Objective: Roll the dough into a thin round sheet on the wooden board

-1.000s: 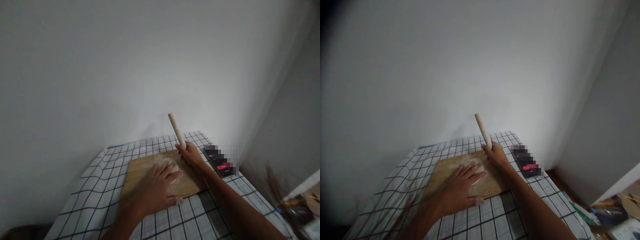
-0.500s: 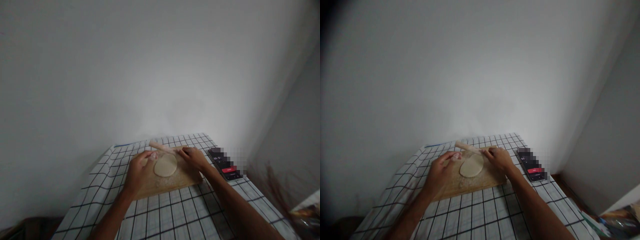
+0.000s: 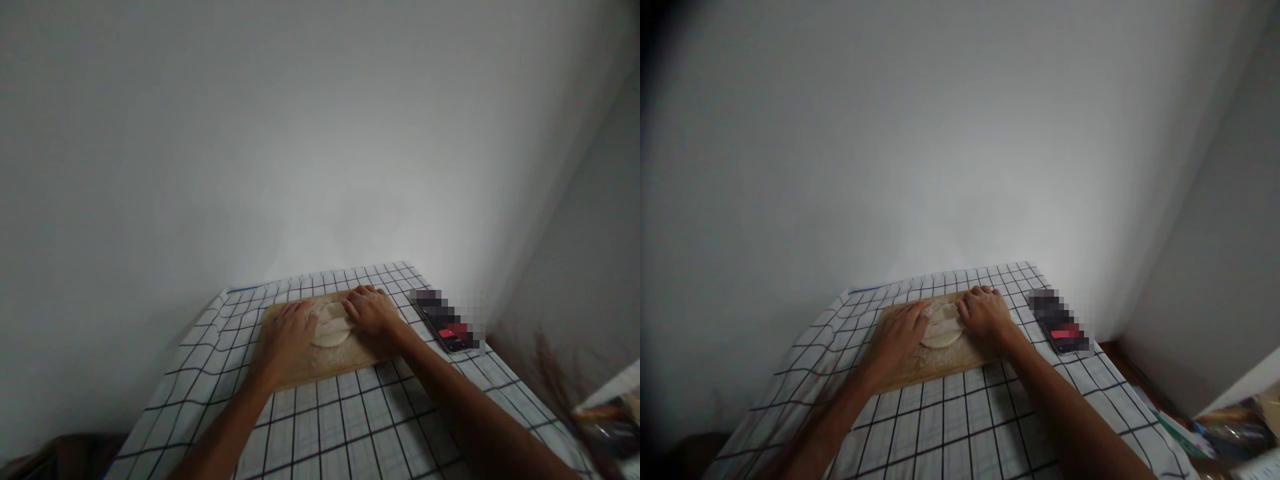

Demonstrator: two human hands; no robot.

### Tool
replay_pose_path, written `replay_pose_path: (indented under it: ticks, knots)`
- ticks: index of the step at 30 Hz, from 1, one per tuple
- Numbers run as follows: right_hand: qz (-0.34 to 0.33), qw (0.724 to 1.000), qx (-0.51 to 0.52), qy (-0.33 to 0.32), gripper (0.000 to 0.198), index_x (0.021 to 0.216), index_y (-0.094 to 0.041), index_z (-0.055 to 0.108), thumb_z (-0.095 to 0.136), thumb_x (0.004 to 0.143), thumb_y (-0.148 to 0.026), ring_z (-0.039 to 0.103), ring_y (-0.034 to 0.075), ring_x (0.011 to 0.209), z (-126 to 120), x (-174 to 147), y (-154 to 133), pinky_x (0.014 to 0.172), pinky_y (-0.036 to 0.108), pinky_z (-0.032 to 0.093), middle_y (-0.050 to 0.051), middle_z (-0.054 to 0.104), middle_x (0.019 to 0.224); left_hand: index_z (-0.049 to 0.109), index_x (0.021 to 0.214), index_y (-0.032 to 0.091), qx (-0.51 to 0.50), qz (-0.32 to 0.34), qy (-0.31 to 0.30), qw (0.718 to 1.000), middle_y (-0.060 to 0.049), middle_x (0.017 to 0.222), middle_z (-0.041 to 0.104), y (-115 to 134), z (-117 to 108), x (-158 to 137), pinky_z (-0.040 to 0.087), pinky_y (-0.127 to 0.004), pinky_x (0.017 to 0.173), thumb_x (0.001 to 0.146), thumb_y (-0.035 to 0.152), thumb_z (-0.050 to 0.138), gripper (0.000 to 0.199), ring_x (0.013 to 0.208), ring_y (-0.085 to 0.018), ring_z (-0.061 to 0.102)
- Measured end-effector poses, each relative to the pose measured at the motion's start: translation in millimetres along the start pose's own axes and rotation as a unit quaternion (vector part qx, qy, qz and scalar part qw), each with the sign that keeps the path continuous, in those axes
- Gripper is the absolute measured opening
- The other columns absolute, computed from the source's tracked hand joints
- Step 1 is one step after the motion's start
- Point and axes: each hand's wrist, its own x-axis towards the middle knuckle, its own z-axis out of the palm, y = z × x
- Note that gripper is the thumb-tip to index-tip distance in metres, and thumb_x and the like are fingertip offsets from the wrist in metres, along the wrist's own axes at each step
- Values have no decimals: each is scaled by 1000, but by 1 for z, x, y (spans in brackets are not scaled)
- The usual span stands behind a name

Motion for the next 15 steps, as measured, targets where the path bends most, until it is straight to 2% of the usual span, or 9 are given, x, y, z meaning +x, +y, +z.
replay_pose_path:
  ticks: [3,8,11,15]
  knots:
    - [-14,999,4,-42,48,119,-21,65,27,105,-46,57,25,118,5,22,8,97,40,42,11,66,123,63,123,21,2,-7,-52,999,-6,128,69,-5,0,18,38,-35,111,101,32,35,37,122,-21,60]
    - [27,995,25,-97,49,118,-20,67,29,103,-48,61,26,114,11,56,17,94,41,46,13,66,123,61,127,21,18,-64,-104,992,-8,131,67,-15,6,44,41,-37,106,100,33,35,39,123,-23,60]
    - [27,995,20,-97,48,120,-21,66,31,102,-48,60,27,118,14,58,19,95,43,46,13,65,126,61,128,24,37,-74,-106,991,-8,133,66,-18,8,44,42,-39,105,100,36,36,39,122,-24,60]
    - [-3,996,8,-89,45,123,-25,63,30,103,-48,51,28,130,15,45,18,101,47,43,11,61,133,59,130,23,57,-36,-97,993,-8,137,64,-19,9,32,39,-39,108,100,35,37,39,126,-24,57]
